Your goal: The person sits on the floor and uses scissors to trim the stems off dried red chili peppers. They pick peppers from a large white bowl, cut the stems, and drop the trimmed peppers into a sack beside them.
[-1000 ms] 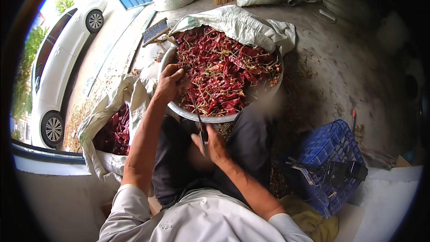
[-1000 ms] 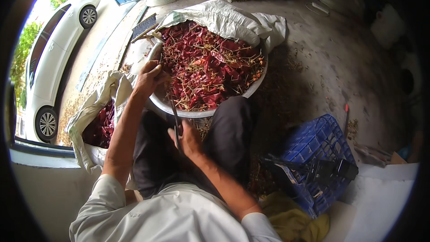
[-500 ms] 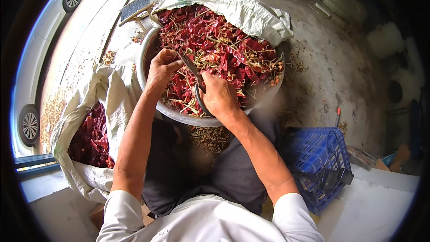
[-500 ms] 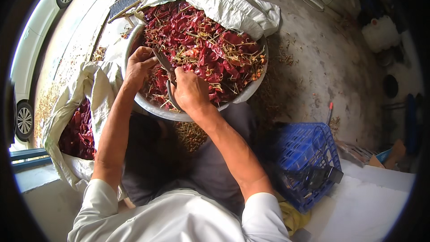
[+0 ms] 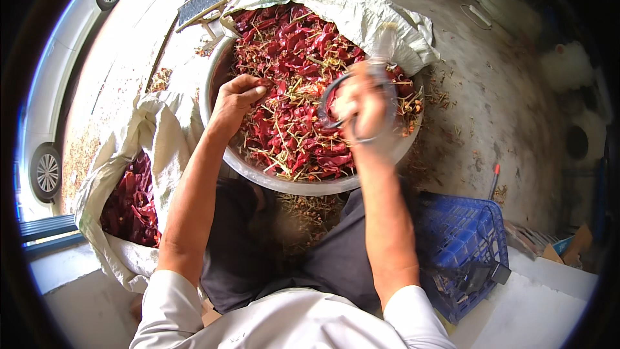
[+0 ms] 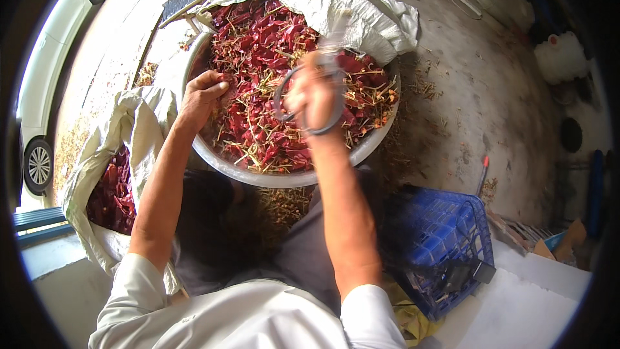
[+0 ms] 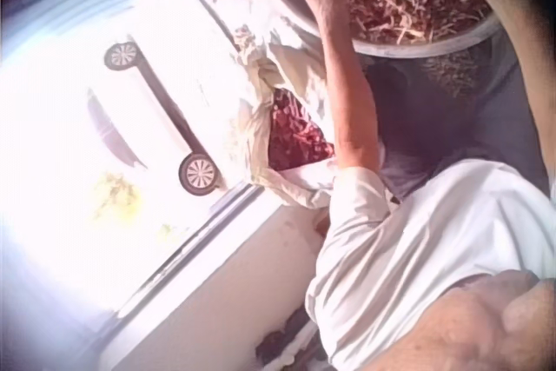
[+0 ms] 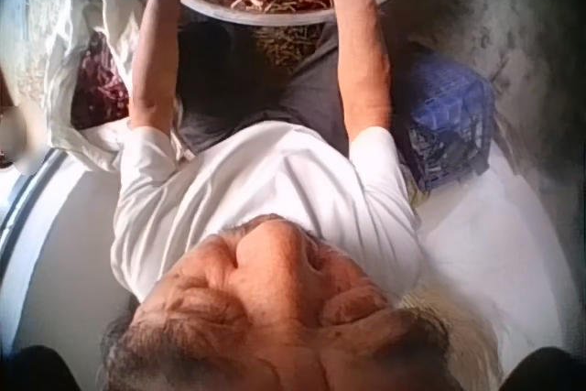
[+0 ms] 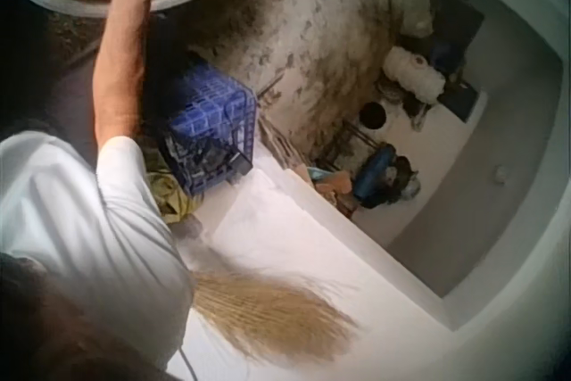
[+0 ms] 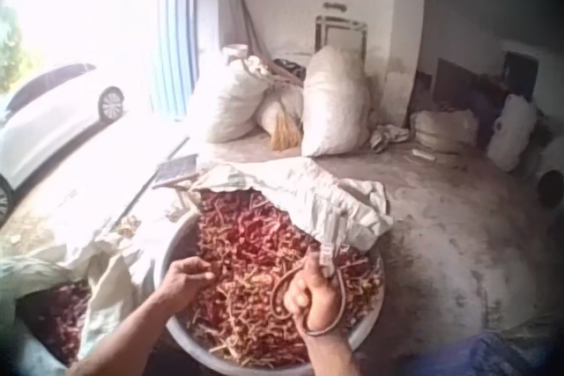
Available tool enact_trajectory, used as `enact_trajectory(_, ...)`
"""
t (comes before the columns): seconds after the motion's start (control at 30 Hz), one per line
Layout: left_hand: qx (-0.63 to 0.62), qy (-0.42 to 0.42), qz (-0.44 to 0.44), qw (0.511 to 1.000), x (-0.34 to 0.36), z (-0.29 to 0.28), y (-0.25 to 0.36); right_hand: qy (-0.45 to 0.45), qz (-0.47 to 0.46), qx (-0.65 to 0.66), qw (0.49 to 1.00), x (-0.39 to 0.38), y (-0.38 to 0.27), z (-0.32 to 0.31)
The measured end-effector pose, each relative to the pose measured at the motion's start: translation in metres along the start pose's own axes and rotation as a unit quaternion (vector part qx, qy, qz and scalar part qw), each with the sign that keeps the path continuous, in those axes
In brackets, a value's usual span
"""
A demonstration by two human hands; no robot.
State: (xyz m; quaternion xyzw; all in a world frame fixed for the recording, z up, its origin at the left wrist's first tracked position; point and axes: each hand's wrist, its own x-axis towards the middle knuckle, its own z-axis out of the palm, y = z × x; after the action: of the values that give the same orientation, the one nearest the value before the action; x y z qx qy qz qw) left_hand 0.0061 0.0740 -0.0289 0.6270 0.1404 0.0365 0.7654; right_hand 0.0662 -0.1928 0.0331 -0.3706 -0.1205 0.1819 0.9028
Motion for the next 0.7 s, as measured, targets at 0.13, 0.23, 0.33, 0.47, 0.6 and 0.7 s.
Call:
enact_trajectory(0.13,-0.078,-0.003,0.025,0.997,-0.009,0.000,0.003,0.169,-0.146,0.149,0.963,0.012,-0.023,-0.043)
enact_trajectory(0.23,-0.103,-0.015,0.014,0.995,-0.004,-0.009,-0.005,0.234,-0.095,0.112,0.961,0.001,-0.006,-0.028)
enact_trajectory(0.33,-0.145,-0.056,0.024,0.988,-0.004,0.004,0.004,0.185,-0.063,0.030,0.980,0.003,0.009,-0.023)
enact_trajectory(0.47,-0.105,-0.003,-0.047,0.993,0.003,0.004,-0.001,0.161,-0.127,-0.001,0.979,0.012,0.000,-0.027)
enact_trajectory(0.6,0.188,0.103,-0.155,0.964,0.033,-0.016,-0.057,0.247,-0.176,0.010,0.953,0.014,-0.014,-0.041)
enact_trajectory(0.7,0.435,0.081,-0.252,0.861,0.036,-0.032,-0.090,0.338,-0.254,0.003,0.906,0.013,-0.033,-0.064)
